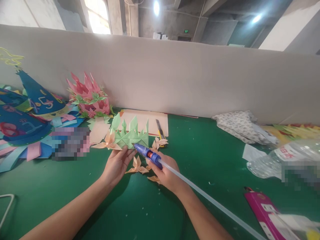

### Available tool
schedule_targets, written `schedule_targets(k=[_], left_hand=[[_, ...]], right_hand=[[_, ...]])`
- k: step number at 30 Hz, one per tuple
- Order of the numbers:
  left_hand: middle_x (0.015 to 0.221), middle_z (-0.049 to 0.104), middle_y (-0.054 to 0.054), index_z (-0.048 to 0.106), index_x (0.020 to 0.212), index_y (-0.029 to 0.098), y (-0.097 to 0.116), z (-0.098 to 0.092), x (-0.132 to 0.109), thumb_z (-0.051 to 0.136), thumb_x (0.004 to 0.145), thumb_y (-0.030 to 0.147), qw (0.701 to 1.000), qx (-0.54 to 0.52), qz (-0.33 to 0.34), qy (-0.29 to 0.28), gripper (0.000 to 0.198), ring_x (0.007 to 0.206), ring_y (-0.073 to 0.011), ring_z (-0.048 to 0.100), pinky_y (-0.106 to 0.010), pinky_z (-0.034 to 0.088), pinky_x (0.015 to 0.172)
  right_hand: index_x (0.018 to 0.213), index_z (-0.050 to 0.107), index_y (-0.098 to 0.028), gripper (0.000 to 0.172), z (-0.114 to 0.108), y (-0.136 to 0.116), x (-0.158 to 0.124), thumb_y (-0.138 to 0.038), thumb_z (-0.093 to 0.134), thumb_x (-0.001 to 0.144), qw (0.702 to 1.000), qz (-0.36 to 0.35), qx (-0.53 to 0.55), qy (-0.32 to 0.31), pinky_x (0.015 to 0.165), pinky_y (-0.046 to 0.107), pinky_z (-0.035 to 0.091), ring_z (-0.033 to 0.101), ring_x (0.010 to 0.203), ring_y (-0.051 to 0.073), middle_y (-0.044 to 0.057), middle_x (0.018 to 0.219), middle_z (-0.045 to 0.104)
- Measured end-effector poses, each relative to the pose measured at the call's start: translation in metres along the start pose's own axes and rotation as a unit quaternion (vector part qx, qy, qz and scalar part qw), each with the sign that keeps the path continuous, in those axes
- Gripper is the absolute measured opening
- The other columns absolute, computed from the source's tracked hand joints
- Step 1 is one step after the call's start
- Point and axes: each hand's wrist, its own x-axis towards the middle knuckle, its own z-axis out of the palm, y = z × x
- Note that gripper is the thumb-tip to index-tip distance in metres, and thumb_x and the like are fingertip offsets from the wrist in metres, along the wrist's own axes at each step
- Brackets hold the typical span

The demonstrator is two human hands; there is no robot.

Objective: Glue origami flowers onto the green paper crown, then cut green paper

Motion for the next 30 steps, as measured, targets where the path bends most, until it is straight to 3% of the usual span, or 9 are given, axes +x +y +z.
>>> schedule_targets(k=[4, 11, 16, 23, 30], left_hand=[[0.098, 0.065, 0.0, 0.054, 0.106, 0.027, -0.003, -0.001, -0.001, 0.06, 0.079, 0.017, 1.0, 0.005, -0.004, 0.003, 0.03, 0.101, -0.0169, 0.061, -0.037, 0.041, 0.1], [0.111, 0.063, 0.0, 0.052, 0.113, 0.031, -0.007, -0.003, -0.002, 0.061, 0.079, 0.022, 0.999, 0.008, -0.003, -0.041, 0.037, 0.108, -0.0192, 0.057, -0.038, 0.04, 0.102], [0.11, 0.064, -0.001, 0.052, 0.113, 0.03, -0.007, -0.003, -0.002, 0.06, 0.079, 0.023, 0.999, 0.019, -0.014, -0.033, 0.035, 0.108, -0.0198, 0.058, -0.038, 0.039, 0.103], [0.119, 0.06, -0.001, 0.05, 0.116, 0.029, -0.009, -0.007, 0.0, 0.057, 0.082, 0.025, 0.998, 0.041, -0.002, -0.04, 0.035, 0.111, -0.0205, 0.056, -0.039, 0.04, 0.102], [0.118, 0.061, -0.001, 0.05, 0.116, 0.031, -0.009, -0.005, 0.003, 0.06, 0.079, 0.024, 0.999, 0.017, 0.012, -0.043, 0.038, 0.112, -0.0223, 0.055, -0.039, 0.042, 0.1]], right_hand=[[0.1, 0.06, -0.022, 0.025, 0.0, -0.003, 0.0, -0.039, 0.048, 0.086, 1.0, -0.001, -0.014, 0.0, 0.062, 0.031, 0.049, 0.063, 0.076, 0.023, 0.007, 0.085, 0.067], [0.1, 0.057, -0.022, 0.023, -0.001, -0.001, 0.0, -0.038, 0.049, 0.086, 0.999, -0.003, -0.023, 0.024, 0.06, 0.03, 0.047, 0.062, 0.073, 0.022, 0.006, 0.081, 0.065], [0.084, 0.056, -0.02, 0.02, -0.003, 0.003, 0.0, -0.037, 0.047, 0.087, 0.999, -0.002, -0.034, 0.039, 0.056, 0.028, 0.045, 0.06, 0.067, 0.02, 0.005, 0.074, 0.063], [0.092, 0.056, -0.018, 0.022, -0.004, 0.009, -0.002, -0.037, 0.046, 0.088, 0.998, 0.002, -0.037, 0.052, 0.059, 0.028, 0.046, 0.061, 0.075, 0.021, 0.007, 0.085, 0.064], [0.084, 0.055, -0.018, 0.022, -0.004, 0.004, -0.002, -0.038, 0.046, 0.088, 0.998, -0.015, -0.046, 0.044, 0.05, 0.025, 0.043, 0.058, 0.062, 0.017, 0.004, 0.073, 0.061]])
